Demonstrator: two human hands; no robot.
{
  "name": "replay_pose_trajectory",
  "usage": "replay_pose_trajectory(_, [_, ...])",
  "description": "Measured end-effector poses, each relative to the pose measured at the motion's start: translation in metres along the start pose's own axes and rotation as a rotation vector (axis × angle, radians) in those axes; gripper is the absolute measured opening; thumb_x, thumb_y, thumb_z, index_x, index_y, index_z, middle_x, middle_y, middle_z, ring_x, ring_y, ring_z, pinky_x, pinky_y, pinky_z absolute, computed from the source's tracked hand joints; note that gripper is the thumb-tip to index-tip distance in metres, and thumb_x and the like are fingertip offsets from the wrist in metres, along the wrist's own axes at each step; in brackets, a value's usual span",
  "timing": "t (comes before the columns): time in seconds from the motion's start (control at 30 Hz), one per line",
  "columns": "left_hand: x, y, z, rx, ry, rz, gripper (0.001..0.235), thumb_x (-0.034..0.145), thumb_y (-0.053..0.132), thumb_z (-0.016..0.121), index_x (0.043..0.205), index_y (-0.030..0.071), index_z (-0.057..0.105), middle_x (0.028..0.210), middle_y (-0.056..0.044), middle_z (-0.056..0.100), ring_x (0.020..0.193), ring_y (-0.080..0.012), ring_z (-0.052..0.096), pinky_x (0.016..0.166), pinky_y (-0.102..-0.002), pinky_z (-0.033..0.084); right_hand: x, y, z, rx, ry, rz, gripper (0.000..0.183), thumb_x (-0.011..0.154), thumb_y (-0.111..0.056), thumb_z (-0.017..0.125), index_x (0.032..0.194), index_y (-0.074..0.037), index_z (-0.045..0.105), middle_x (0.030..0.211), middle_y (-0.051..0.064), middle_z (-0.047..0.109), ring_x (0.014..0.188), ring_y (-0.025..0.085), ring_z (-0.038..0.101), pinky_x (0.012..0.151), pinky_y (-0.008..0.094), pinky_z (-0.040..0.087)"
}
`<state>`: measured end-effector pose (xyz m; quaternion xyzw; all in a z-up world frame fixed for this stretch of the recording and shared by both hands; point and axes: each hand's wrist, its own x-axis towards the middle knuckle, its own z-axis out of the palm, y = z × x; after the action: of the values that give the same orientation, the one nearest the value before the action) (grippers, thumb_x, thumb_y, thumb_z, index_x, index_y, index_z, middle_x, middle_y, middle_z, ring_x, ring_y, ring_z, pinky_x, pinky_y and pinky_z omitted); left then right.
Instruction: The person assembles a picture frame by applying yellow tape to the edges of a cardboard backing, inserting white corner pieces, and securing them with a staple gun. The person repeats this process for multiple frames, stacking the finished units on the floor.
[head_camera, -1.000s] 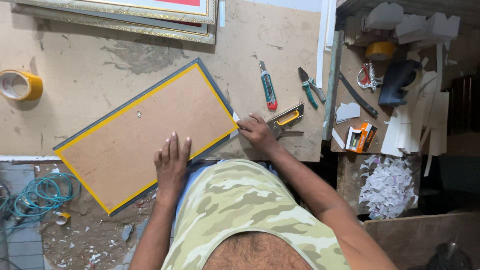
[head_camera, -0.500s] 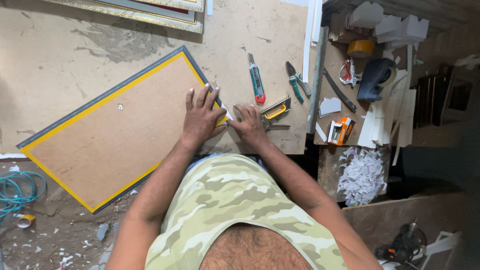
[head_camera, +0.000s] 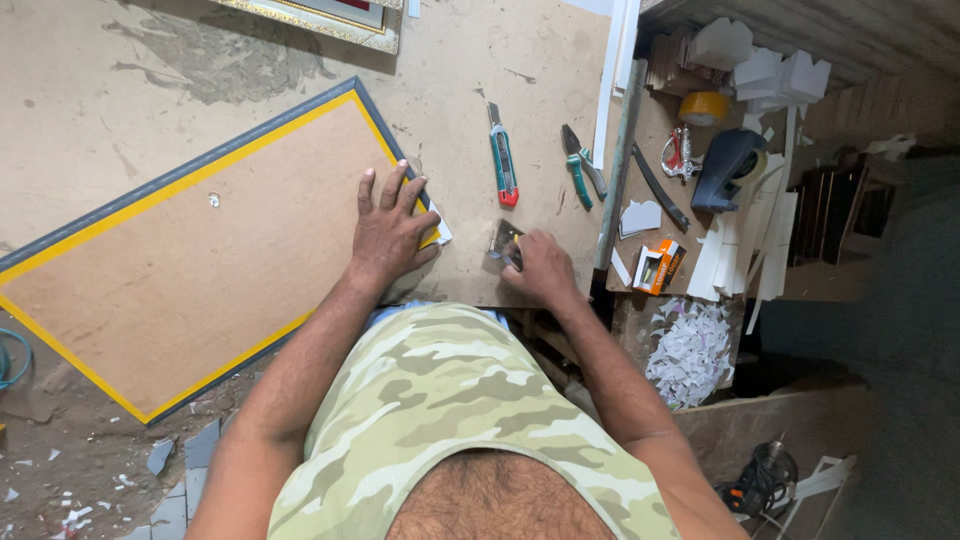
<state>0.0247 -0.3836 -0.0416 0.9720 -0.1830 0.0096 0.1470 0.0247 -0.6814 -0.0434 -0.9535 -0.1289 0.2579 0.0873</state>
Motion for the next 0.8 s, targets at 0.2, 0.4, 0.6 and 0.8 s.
replay_pose_trajectory(0.2, [-0.001, 0.001, 0.005, 0.023, 0.024, 0.008, 0.038, 0.07, 0.056, 0.084, 0.096, 0.032, 0.074, 0.149, -0.007, 0.053, 0.155, -0.0326, 0.024, 0.123, -0.063, 0.003, 0.008, -0.056, 0.002, 0.25, 0.027, -0.107, 0.028, 0.085, -0.033, 0.066, 0.092, -0.006, 0.067, 0.09, 0.018, 0.069, 0.089, 0.039, 0.068, 0.078, 0.051, 0.053])
replay_pose_trajectory(0.4, [-0.001, 0.001, 0.006, 0.066, -0.001, -0.001, 0.037, 0.072, 0.06, 0.082, 0.097, 0.033, 0.075, 0.149, -0.006, 0.053, 0.154, -0.0312, 0.024, 0.123, -0.063, 0.002, 0.012, -0.077, -0.005, 0.22, 0.011, -0.108, 0.036, 0.091, -0.04, 0.066, 0.089, -0.004, 0.065, 0.088, 0.02, 0.069, 0.086, 0.041, 0.068, 0.074, 0.053, 0.053])
replay_pose_trajectory(0.6, [-0.003, 0.003, 0.006, 0.081, -0.019, -0.003, 0.039, 0.072, 0.062, 0.081, 0.099, 0.035, 0.075, 0.15, -0.006, 0.052, 0.154, -0.031, 0.023, 0.122, -0.063, 0.001, 0.012, -0.08, 0.008, 0.249, 0.157, -0.127, 0.048, 0.089, -0.054, 0.07, 0.08, -0.006, 0.067, 0.079, 0.017, 0.07, 0.077, 0.037, 0.071, 0.068, 0.051, 0.055])
replay_pose_trajectory(0.8, [-0.004, 0.004, 0.005, 0.059, -0.014, -0.01, 0.042, 0.07, 0.062, 0.082, 0.099, 0.033, 0.076, 0.152, -0.007, 0.051, 0.154, -0.0319, 0.023, 0.122, -0.063, 0.002, 0.012, -0.079, 0.014, 0.245, 0.203, -0.154, 0.05, 0.088, -0.056, 0.071, 0.079, -0.007, 0.067, 0.077, 0.016, 0.07, 0.074, 0.037, 0.071, 0.066, 0.05, 0.056])
